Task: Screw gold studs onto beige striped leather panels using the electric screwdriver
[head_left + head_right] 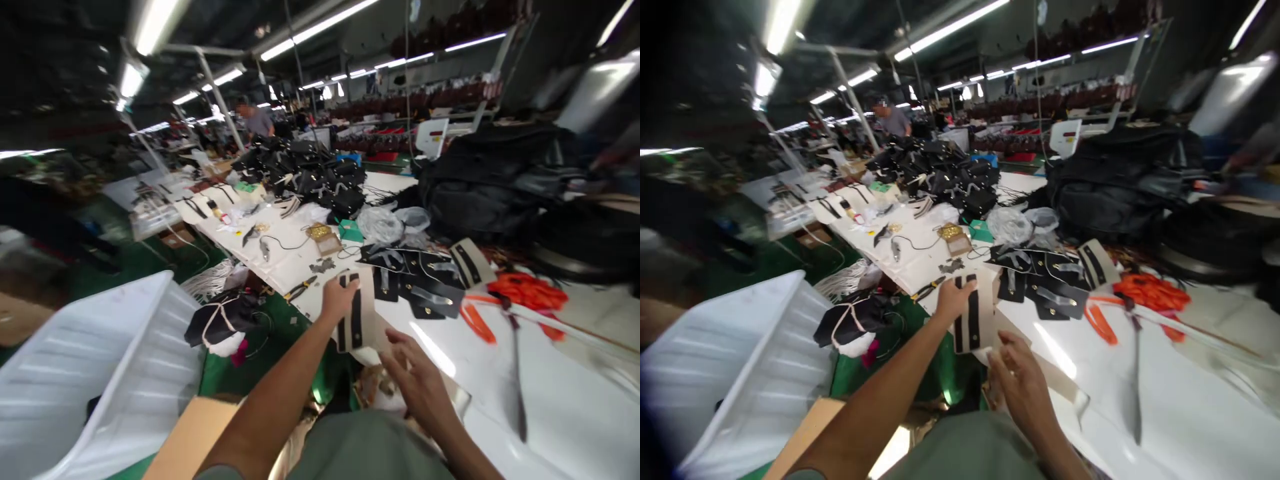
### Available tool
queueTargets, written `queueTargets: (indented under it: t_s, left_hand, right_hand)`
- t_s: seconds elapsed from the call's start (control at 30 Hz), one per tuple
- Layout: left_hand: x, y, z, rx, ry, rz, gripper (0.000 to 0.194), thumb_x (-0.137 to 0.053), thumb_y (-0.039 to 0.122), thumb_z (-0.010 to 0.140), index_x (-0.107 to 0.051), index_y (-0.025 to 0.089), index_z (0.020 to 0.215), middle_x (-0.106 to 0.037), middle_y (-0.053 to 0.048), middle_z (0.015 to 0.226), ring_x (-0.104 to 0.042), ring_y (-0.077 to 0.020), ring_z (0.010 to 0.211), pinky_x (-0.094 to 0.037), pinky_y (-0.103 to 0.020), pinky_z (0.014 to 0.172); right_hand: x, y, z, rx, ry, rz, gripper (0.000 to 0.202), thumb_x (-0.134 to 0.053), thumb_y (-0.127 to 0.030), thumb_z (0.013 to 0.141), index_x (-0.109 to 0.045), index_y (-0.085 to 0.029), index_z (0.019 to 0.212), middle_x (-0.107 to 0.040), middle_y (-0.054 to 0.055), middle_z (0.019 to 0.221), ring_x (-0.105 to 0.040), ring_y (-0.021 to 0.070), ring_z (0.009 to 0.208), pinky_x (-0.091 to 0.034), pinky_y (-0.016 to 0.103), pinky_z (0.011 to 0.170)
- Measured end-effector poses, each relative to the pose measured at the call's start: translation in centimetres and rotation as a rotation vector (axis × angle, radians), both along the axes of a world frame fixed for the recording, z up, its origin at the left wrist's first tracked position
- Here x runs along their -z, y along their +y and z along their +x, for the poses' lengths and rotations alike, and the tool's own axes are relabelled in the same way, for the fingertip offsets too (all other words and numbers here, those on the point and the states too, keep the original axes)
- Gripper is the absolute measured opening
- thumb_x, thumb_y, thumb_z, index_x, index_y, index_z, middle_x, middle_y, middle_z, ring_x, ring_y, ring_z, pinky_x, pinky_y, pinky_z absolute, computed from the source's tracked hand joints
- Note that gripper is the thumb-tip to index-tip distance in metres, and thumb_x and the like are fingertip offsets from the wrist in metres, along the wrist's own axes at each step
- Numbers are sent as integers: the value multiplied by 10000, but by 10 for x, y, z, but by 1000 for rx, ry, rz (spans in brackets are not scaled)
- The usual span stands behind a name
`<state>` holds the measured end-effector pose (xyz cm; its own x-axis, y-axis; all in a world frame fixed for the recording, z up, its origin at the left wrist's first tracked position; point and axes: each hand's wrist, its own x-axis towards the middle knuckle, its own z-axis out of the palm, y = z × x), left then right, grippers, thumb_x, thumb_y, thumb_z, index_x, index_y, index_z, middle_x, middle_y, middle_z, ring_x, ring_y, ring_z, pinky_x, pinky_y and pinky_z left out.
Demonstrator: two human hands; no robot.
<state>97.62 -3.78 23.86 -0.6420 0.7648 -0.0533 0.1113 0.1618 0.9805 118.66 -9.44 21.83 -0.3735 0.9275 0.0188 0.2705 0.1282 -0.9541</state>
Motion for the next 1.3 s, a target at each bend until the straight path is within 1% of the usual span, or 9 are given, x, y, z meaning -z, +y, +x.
queueTargets:
  t_s: [0.1,0.2,0.37,0.43,0.6,0.9,1.03,1.2,1.3]
  left_hand:
    - [10,11,-9,134,-160,-12,269,-842,355,679,-750,159,838,-771,-92,871,-708,-273,862,-559,-399,838]
    - [20,6,4,263,-370,-31,421,-839,440,700,-745,126,964,-783,-128,909,-739,-287,832,-597,-443,827]
    - [23,-3,24,311,-682,-56,476,-921,372,627,-741,99,974,-784,-134,893,-748,-284,818,-612,-452,849]
    - [22,-3,26,311,-724,-54,474,-924,352,635,-740,95,988,-785,-127,902,-745,-274,819,-612,-440,850]
    - [21,-21,35,369,-640,-18,475,-864,430,740,-728,125,1078,-786,-108,987,-739,-263,912,-589,-384,869]
    - [37,-89,70,497,-955,-223,533,-892,431,704,-739,114,1105,-785,-158,1028,-745,-299,930,-581,-395,869]
    - [34,-85,80,462,-813,-212,567,-936,370,650,-741,115,1118,-779,-148,1095,-743,-283,931,-578,-410,904]
    - [26,-72,79,372,-711,-133,552,-872,465,730,-746,115,1138,-789,-147,1061,-753,-300,924,-587,-464,926]
    - [23,-67,77,346,-653,-89,568,-861,484,737,-742,122,1158,-792,-145,1047,-759,-300,895,-607,-460,879]
  right_hand:
    - [-8,11,12,61,-10,-141,398,-602,-596,915,-646,-228,769,-685,34,819,-617,226,775,-481,336,721]
    - [-8,23,25,73,4,-235,426,-611,-619,906,-612,-225,746,-591,-10,672,-551,190,670,-430,300,626]
    - [5,23,35,137,92,-133,405,-702,-580,856,-657,-216,685,-656,65,1218,-609,248,1083,-489,315,864]
    - [8,20,36,101,124,-224,400,-737,-573,824,-669,-210,670,-641,69,1304,-609,260,1126,-495,324,879]
    - [8,13,34,102,70,-533,442,-739,-628,783,-633,-207,703,-669,3,670,-591,190,624,-449,304,587]
    - [9,26,31,196,60,-323,444,-736,-608,791,-613,-200,666,-593,-32,624,-523,154,622,-411,267,602]
    - [15,31,31,190,39,-288,441,-734,-596,804,-590,-207,656,-560,-35,628,-499,149,620,-393,272,601]
    - [12,36,50,312,55,-25,424,-741,-530,829,-588,-200,611,-666,42,1015,-605,194,903,-442,289,802]
    - [6,29,58,272,-5,-97,445,-743,-563,823,-569,-207,620,-594,-6,754,-542,155,702,-419,277,661]
